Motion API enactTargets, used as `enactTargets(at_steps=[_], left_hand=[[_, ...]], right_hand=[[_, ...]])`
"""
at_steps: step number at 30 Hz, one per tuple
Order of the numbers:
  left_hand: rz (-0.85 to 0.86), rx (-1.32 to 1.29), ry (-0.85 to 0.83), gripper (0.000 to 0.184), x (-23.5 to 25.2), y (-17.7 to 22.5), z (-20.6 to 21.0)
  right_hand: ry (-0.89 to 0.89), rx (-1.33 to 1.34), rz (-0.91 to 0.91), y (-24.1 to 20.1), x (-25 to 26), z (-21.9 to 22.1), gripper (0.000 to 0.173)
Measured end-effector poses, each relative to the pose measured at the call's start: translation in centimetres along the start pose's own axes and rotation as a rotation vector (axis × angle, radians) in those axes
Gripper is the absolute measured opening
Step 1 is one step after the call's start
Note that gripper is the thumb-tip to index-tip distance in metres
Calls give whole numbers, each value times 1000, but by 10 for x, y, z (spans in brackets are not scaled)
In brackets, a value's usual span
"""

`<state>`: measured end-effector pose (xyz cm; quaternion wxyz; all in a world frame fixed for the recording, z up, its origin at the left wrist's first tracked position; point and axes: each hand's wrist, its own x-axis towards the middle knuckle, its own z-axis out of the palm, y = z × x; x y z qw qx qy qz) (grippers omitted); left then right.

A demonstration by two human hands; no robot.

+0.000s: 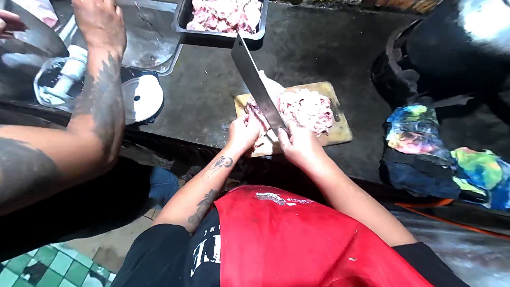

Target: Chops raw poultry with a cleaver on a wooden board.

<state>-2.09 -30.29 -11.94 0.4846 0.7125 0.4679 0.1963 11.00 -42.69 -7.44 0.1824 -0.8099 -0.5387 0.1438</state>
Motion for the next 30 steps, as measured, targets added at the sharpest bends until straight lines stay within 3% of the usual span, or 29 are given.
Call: enactTargets(at_steps=[8, 13, 19, 27, 30], left_hand=[[43, 245, -10, 32, -11, 1, -13], [33, 214, -3, 25, -4, -3, -12], [28, 189, -21, 26, 4, 0, -10], [109, 132, -63, 25, 21, -6, -10], [194, 242, 29, 32, 40, -41, -3]], right_hand=[[-103, -93, 59, -3, 3, 9, 30], [-26, -84, 12, -7, 2, 14, 30], [-82, -126, 50, -6, 7, 14, 30], [-18, -39, 76, -4, -1, 9, 30], [-54, 4, 103, -3, 1, 10, 30]])
